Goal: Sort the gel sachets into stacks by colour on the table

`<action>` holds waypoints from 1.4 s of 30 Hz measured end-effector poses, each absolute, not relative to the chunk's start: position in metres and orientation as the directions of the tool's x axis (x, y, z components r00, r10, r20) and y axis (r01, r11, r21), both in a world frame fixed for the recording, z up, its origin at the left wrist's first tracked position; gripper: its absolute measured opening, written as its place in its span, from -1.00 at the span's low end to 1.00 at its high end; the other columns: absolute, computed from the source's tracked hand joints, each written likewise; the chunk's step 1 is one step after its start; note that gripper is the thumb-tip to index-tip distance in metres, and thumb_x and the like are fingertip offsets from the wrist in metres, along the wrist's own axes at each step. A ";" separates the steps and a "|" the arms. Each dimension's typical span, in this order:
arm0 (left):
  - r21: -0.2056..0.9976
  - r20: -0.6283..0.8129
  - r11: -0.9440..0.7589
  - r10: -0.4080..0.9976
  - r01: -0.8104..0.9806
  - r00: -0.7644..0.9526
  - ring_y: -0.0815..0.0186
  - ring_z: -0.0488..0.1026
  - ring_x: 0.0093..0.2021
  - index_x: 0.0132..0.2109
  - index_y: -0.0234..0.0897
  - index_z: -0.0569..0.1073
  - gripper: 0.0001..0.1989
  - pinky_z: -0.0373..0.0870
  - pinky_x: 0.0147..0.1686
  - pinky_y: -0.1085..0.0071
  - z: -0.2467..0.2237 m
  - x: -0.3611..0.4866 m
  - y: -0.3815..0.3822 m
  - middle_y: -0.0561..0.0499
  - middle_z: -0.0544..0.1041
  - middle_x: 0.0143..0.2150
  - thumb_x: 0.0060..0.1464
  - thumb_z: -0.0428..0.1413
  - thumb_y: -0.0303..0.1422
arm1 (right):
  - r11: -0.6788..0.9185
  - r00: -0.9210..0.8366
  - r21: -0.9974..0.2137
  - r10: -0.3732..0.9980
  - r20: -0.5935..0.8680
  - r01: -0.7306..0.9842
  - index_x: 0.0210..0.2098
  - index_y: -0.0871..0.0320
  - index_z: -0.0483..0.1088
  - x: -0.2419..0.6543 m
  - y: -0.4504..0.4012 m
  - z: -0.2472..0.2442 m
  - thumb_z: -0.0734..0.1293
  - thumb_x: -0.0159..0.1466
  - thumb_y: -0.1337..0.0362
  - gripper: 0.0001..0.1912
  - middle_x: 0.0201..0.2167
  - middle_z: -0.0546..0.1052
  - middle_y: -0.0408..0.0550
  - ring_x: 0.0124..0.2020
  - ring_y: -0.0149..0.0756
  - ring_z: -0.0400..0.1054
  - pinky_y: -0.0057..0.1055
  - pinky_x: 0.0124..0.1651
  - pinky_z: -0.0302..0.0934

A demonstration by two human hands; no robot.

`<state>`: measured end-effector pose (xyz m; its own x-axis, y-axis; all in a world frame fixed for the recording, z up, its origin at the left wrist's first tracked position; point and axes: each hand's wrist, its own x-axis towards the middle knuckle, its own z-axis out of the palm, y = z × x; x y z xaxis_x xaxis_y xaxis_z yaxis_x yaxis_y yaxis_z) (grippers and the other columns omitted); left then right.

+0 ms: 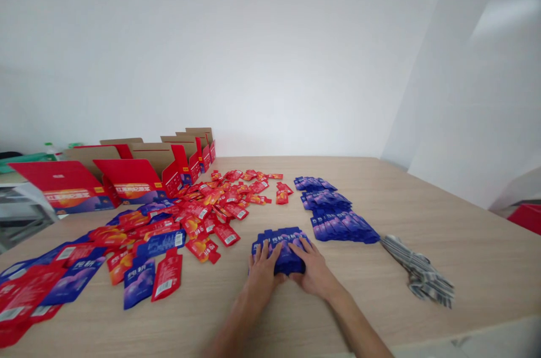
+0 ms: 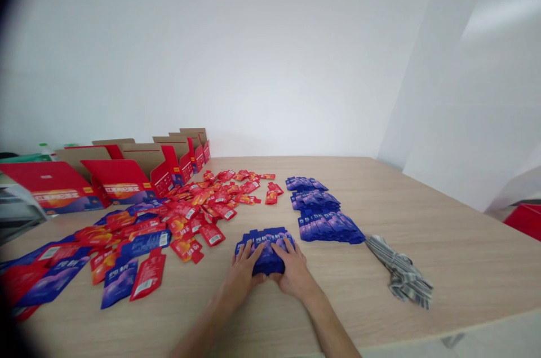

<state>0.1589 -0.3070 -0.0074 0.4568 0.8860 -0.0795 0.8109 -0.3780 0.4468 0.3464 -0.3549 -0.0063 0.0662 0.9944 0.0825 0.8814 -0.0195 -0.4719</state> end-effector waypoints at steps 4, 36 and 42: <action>0.447 -0.082 -0.381 0.884 0.809 0.461 -0.08 -0.15 0.45 0.41 0.12 -0.03 -0.13 -0.15 0.32 -0.12 -0.009 0.170 -0.326 -0.02 -0.09 0.49 -0.02 0.13 -0.29 | -0.001 0.052 -0.483 0.994 0.093 0.876 0.28 -0.03 0.25 0.358 -0.374 -0.006 0.50 -0.02 0.21 -0.13 0.37 0.15 0.05 0.39 0.11 -0.07 0.08 0.34 -0.06; 0.433 -0.042 -0.521 0.803 0.735 0.594 -0.15 -0.13 0.43 0.41 0.10 -0.03 -0.20 -0.14 0.30 -0.21 -0.013 0.340 -0.405 -0.09 -0.09 0.48 0.10 0.11 -0.34 | -0.070 0.151 -0.485 0.980 0.129 0.871 0.27 0.07 0.27 0.521 -0.475 -0.005 0.50 0.00 0.21 -0.16 0.35 0.16 0.15 0.40 0.05 -0.09 0.03 0.39 -0.16; 0.393 -0.009 -0.546 0.802 0.739 0.597 -0.14 -0.09 0.43 0.41 0.12 -0.06 -0.19 -0.10 0.30 -0.18 -0.017 0.368 -0.409 -0.15 -0.06 0.47 0.12 0.14 -0.26 | -0.055 0.125 -0.459 0.985 0.122 0.887 0.28 0.06 0.25 0.553 -0.478 -0.006 0.49 0.01 0.17 -0.15 0.37 0.10 0.16 0.39 0.03 -0.04 0.00 0.38 -0.11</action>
<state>0.3676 -0.4088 -0.0173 0.5972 0.8021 -0.0086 0.7395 -0.5463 0.3934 0.5530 -0.4779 -0.0058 0.1246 0.9847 0.1220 0.8866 -0.0553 -0.4592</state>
